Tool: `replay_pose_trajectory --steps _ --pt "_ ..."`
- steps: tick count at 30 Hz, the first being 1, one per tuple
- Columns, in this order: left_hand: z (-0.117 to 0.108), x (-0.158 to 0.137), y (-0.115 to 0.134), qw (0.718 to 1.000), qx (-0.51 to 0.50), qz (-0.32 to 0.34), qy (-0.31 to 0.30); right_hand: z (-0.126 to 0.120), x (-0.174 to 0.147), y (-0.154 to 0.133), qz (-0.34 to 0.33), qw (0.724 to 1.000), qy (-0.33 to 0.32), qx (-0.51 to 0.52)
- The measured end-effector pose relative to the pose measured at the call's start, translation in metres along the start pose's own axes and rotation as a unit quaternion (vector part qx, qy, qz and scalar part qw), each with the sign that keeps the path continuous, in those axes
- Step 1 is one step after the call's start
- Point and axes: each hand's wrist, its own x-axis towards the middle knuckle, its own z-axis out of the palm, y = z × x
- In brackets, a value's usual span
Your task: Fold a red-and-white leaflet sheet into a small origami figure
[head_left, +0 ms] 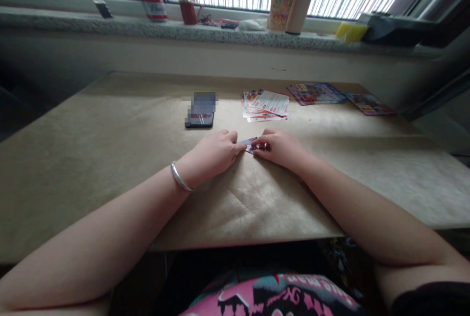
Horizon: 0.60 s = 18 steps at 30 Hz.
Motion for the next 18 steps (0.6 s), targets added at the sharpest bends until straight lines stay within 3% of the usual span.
replay_pose_trajectory --steps 14,18 --pt "-0.012 -0.003 0.010 0.996 0.026 -0.081 -0.012 -0.002 -0.001 0.006 0.016 1.000 -0.001 -0.025" --pt "-0.011 -0.003 0.010 0.995 0.023 -0.094 -0.019 0.000 -0.002 0.007 -0.023 0.999 0.023 -0.033"
